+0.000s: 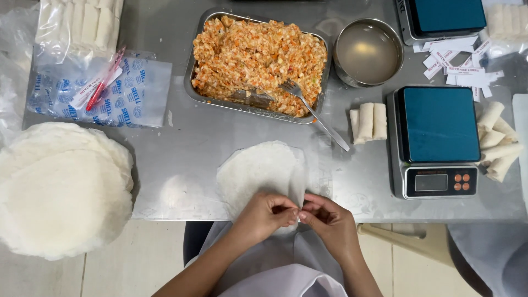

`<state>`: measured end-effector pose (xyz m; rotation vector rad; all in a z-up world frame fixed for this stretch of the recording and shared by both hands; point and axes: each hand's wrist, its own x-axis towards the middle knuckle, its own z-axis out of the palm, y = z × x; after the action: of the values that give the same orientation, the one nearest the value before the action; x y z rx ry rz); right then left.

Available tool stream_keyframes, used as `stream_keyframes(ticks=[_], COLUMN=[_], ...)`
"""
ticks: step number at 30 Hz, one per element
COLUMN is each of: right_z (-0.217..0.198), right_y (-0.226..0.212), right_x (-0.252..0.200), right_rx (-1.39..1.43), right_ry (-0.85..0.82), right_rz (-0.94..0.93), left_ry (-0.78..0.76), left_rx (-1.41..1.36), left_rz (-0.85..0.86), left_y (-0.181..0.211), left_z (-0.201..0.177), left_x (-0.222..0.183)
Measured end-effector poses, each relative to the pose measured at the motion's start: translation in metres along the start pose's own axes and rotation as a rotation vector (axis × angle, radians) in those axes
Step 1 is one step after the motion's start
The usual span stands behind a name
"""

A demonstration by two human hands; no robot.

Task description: Assembling spring rolls by placing filling on wrappers and rolling them into cylinders.

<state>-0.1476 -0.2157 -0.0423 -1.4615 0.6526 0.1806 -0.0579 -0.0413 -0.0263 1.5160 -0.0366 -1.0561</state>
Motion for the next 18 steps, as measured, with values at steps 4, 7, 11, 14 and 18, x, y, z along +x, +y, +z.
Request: stream_keyframes(ticks=[4, 7, 11, 14, 18], right_z=[0.005, 0.003, 0.006, 0.011, 0.011], right_y=[-0.010, 0.000, 0.008, -0.013, -0.017], right_x=[-0.007, -0.002, 0.002, -0.005, -0.008], right_rx=[-0.279, -0.277, -0.060, 0.006, -0.115], right_ry=[0.121, 0.112, 0.063, 0.171, 0.166], right_rz=[-0.048, -0.137, -0.204, -0.041, -0.075], left_ry=[0.033, 0.047, 0.043, 0.021, 0.040], left_rx=[0.153, 0.125, -0.014, -0.130, -0.054], left_rz=[0.060, 0.067, 0.063, -0.009, 0.022], left_y=[0.003, 0.001, -0.006, -0.005, -0.005], left_z=[0.005, 0.006, 0.008, 0.001, 0.006], left_x=[-0.001, 0.003, 0.008, 0.007, 0.003])
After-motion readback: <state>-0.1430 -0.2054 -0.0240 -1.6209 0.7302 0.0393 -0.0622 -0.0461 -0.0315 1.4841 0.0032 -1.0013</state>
